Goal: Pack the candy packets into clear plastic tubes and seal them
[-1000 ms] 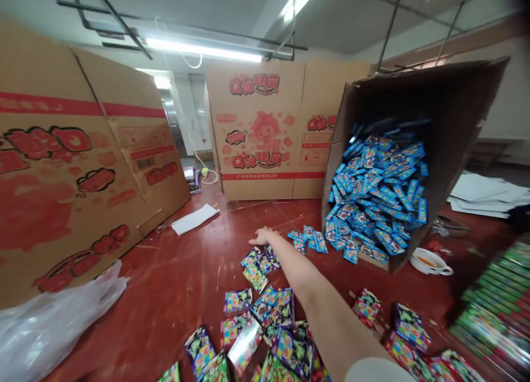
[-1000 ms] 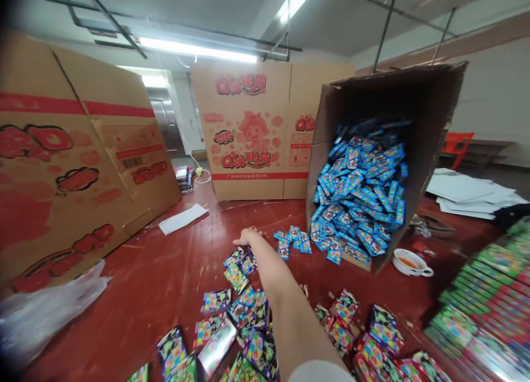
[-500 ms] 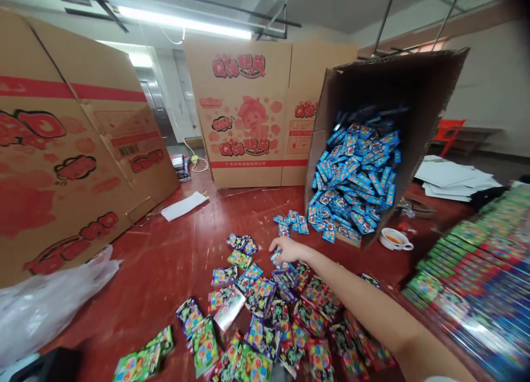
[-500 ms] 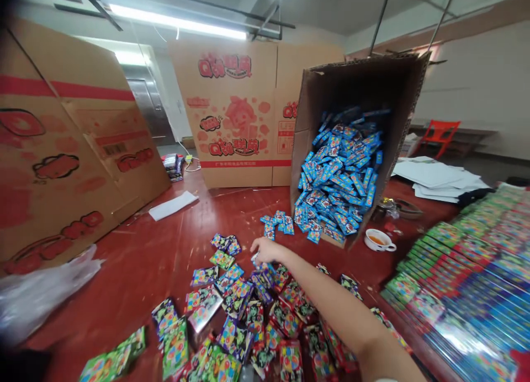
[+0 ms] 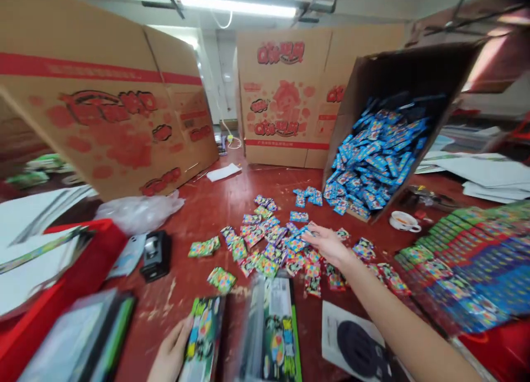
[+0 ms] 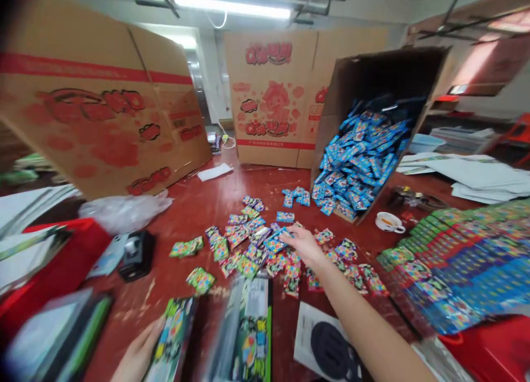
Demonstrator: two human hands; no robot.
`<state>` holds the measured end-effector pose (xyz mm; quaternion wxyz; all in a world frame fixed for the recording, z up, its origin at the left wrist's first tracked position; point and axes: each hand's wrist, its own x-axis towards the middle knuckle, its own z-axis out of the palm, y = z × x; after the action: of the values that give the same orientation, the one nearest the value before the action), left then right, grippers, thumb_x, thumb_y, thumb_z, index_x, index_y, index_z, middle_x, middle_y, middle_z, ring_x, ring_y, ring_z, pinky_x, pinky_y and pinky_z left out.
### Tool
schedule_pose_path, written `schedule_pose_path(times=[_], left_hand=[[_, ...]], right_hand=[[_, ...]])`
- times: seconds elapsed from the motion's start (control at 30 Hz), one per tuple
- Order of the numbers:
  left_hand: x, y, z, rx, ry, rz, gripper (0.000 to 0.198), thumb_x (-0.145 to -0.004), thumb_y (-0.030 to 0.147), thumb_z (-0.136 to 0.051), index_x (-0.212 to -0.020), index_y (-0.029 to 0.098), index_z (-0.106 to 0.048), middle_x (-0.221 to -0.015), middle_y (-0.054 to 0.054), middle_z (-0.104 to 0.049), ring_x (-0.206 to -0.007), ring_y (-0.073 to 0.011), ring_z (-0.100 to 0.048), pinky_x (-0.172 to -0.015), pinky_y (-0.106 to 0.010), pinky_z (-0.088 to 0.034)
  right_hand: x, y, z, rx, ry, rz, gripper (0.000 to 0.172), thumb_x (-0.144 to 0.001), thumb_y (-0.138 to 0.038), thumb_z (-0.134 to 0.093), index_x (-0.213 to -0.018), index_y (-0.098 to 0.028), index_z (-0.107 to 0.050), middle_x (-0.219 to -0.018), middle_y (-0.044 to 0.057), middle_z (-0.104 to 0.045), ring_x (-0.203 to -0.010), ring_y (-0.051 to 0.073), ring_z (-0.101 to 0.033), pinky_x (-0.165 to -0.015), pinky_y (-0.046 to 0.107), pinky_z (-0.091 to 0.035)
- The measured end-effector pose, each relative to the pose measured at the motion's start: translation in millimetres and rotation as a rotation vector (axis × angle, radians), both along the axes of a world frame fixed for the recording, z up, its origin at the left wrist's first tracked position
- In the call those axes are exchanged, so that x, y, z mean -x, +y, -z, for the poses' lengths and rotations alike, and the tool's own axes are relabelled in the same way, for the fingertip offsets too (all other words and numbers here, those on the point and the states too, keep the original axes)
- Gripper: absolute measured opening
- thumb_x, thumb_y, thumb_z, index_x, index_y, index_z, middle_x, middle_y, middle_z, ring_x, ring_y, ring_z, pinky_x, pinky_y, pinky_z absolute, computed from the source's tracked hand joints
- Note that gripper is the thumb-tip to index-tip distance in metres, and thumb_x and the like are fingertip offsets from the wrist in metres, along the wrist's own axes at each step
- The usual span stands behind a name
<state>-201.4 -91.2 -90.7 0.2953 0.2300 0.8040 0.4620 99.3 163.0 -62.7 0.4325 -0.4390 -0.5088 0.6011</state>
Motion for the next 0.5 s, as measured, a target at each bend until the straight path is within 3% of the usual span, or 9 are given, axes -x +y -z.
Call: schedule_pose_path(times=[0.1, 0.2, 0.27, 0.33, 0.43, 0.5], left_hand=[[-6, -2, -13.1, -0.169, -0.206, 0.050, 0.032, -0.058, 0.047, -0.073, -0.075, 0.020, -0.071, -0.089, -0.007, -0.075, -0.105, -0.0323, -0.061, -0.096, -0.041, -0.043], [-27, -3, -26.3, -0.223, -0.254, 0.061, 0.036, -0.063, 0.051, -0.070, -0.076, 0.018, -0.070, -0.088, -0.007, -0.074, -0.095, -0.0273, -0.063, -0.087, -0.034, -0.047], [-42, -4, -32.2, -0.243, -0.326, 0.089, 0.040, -0.068, 0.054, -0.066, -0.079, 0.016, -0.068, -0.080, -0.005, -0.073, -0.080, -0.0230, -0.065, -0.074, -0.031, -0.050], [-53, -7, -34.1, -0.274, -0.536, 0.145, 0.041, -0.072, 0.055, -0.064, -0.083, 0.015, -0.066, -0.067, -0.003, -0.069, -0.062, -0.0177, -0.063, -0.059, -0.027, -0.049], [-64, -11, -29.5, -0.364, -0.910, 0.191, 0.036, -0.075, 0.052, -0.063, -0.080, 0.016, -0.062, -0.050, 0.004, -0.052, -0.038, -0.0078, -0.044, -0.035, -0.017, -0.035], [-70, -12, -24.2, -0.411, -0.978, 0.172, 0.034, -0.077, 0.052, -0.060, -0.073, 0.019, -0.058, -0.046, 0.008, -0.037, -0.031, -0.0043, -0.025, -0.025, -0.014, -0.016]], right_hand=[[3, -45, 10.9, 0.180, 0.169, -0.001, 0.039, -0.057, -0.038, -0.080, -0.086, -0.023, -0.058, -0.082, -0.002, -0.067, -0.074, 0.015, -0.067, -0.069, 0.030, -0.054], [8, -82, 18.3, 0.338, 0.240, 0.047, 0.040, -0.058, -0.038, -0.080, -0.087, -0.024, -0.058, -0.080, -0.002, -0.067, -0.062, 0.015, -0.066, -0.053, 0.026, -0.054], [12, -101, 20.4, 0.302, 0.232, 0.071, 0.040, -0.059, -0.040, -0.080, -0.089, -0.023, -0.059, -0.082, -0.001, -0.067, -0.061, 0.014, -0.064, -0.050, 0.024, -0.054], [16, -114, 20.3, 0.227, 0.220, 0.111, 0.039, -0.060, -0.042, -0.080, -0.089, -0.022, -0.062, -0.080, -0.001, -0.067, -0.059, 0.013, -0.062, -0.047, 0.021, -0.052], [18, -131, 16.7, 0.134, 0.195, 0.164, 0.037, -0.062, -0.046, -0.078, -0.082, -0.018, -0.064, -0.064, -0.004, -0.062, -0.037, 0.004, -0.046, -0.030, 0.013, -0.034], [18, -142, 13.3, 0.121, 0.231, 0.163, 0.038, -0.061, -0.046, -0.079, -0.080, -0.018, -0.061, -0.057, -0.006, -0.059, -0.029, 0.001, -0.036, -0.025, 0.012, -0.025]])
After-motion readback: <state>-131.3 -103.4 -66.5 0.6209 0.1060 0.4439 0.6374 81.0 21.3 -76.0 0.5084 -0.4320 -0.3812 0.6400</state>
